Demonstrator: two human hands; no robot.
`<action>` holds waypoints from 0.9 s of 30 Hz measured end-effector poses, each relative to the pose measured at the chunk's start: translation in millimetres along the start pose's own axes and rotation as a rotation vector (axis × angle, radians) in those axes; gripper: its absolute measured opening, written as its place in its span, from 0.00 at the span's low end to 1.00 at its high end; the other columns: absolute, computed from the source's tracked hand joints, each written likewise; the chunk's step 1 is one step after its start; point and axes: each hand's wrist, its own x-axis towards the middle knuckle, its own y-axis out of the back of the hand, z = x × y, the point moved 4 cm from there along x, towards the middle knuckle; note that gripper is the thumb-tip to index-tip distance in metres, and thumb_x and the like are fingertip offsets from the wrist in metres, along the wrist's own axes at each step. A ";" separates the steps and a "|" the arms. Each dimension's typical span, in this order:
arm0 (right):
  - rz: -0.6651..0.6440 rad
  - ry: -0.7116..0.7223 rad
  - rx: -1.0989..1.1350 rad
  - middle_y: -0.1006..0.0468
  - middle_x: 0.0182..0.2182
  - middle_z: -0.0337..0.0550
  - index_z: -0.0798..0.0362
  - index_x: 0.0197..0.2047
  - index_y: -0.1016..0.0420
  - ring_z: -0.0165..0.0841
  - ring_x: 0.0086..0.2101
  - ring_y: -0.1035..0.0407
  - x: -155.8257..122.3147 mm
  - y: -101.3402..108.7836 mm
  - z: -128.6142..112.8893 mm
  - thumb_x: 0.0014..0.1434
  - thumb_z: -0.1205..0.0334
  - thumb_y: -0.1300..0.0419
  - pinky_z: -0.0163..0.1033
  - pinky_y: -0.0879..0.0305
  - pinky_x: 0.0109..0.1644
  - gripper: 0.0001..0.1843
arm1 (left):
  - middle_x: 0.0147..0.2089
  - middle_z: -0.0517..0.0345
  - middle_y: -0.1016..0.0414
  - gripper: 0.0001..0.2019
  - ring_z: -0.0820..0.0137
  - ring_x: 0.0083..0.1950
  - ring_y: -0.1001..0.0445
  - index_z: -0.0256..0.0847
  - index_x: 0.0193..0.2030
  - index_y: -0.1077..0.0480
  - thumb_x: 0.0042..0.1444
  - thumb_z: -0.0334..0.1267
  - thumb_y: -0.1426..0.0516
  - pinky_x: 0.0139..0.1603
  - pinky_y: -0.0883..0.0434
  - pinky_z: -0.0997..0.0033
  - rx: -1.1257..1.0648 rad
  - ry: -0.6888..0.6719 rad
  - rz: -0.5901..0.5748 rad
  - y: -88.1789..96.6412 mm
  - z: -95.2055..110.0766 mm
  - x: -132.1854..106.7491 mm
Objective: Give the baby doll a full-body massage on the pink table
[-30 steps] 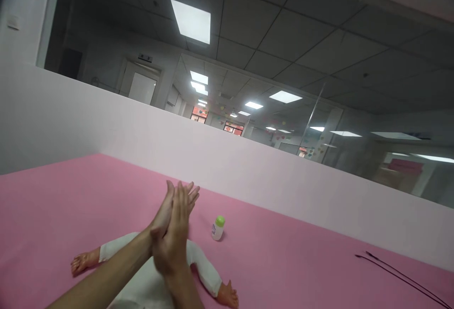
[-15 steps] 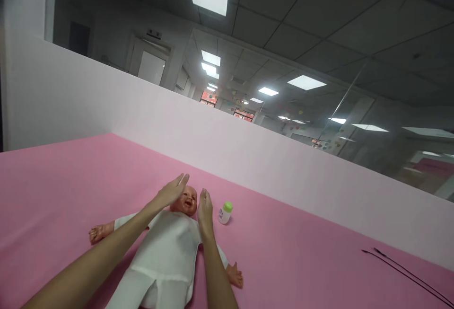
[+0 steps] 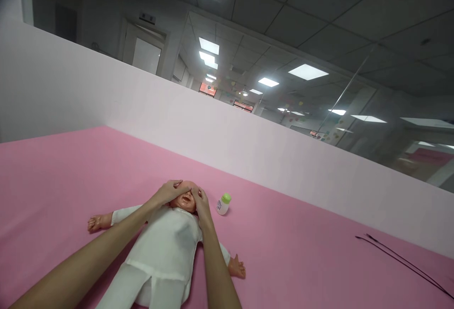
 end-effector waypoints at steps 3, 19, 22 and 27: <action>-0.031 -0.005 0.015 0.15 0.48 0.48 0.50 0.50 0.18 0.46 0.51 0.22 -2.0 -0.8 -2.8 0.53 0.34 0.30 0.45 0.23 0.50 0.32 | 0.65 0.38 0.23 0.34 0.51 0.62 0.23 0.38 0.60 0.23 0.51 0.58 0.34 0.52 0.28 0.66 0.007 0.017 0.033 -0.3 -2.3 0.6; -0.117 0.007 -0.049 0.15 0.48 0.46 0.51 0.48 0.17 0.45 0.50 0.23 -8.0 -1.6 -15.1 0.53 0.34 0.30 0.44 0.25 0.48 0.31 | 0.29 0.54 0.21 0.24 0.60 0.36 0.23 0.41 0.30 0.24 0.54 0.63 0.39 0.29 0.34 0.70 -0.028 -0.056 0.012 -0.9 -3.6 0.5; -0.054 0.002 -0.052 0.15 0.46 0.46 0.51 0.45 0.18 0.44 0.48 0.23 -4.1 0.8 -11.4 0.53 0.31 0.33 0.44 0.25 0.46 0.32 | 0.21 0.59 0.32 0.24 0.64 0.29 0.30 0.42 0.24 0.32 0.56 0.62 0.42 0.26 0.38 0.70 -0.028 -0.039 0.044 -0.4 -9.6 7.0; -0.031 -0.047 -0.060 0.15 0.45 0.47 0.51 0.47 0.18 0.45 0.45 0.22 -3.9 3.5 -10.9 0.51 0.27 0.35 0.46 0.24 0.43 0.37 | 0.17 0.63 0.42 0.27 0.67 0.24 0.36 0.45 0.20 0.39 0.57 0.65 0.45 0.25 0.39 0.69 -0.031 -0.036 0.037 0.9 -10.5 8.8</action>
